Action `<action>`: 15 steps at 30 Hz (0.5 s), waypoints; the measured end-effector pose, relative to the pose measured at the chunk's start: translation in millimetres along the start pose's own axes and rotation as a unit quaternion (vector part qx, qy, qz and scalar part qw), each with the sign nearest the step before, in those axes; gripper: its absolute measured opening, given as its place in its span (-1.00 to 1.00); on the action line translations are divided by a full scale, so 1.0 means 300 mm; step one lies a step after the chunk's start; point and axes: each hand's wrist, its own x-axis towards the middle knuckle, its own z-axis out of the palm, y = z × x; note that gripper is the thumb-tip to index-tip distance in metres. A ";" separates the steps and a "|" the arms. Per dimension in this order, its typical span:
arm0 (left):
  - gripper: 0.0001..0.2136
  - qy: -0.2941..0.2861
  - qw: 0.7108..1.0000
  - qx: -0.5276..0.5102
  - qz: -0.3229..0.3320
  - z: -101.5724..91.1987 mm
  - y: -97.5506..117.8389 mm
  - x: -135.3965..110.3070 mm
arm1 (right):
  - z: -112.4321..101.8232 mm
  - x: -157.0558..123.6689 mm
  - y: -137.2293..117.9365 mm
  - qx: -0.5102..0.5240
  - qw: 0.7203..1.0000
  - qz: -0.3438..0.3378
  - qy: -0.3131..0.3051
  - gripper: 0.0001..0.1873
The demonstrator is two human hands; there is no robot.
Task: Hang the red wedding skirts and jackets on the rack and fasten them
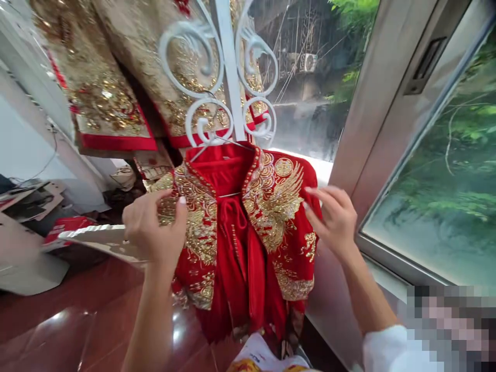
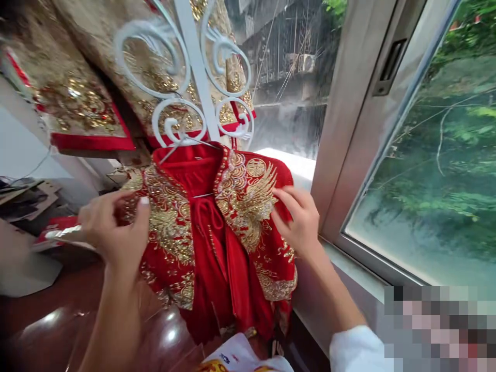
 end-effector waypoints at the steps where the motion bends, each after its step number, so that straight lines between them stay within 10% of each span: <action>1: -0.68 -0.045 0.998 -0.011 0.032 0.008 -0.051 0.019 | 0.045 0.083 -0.011 -0.009 0.999 -0.038 -0.027 -0.66; 6: -0.55 -0.279 0.949 -0.071 0.126 0.097 -0.209 0.145 | 0.235 0.330 0.030 0.030 0.965 -0.080 -0.250 -0.40; 15: -0.71 -0.245 0.960 -0.098 0.091 0.187 -0.134 0.212 | 0.362 0.395 -0.042 -0.008 0.981 0.013 -0.194 -0.55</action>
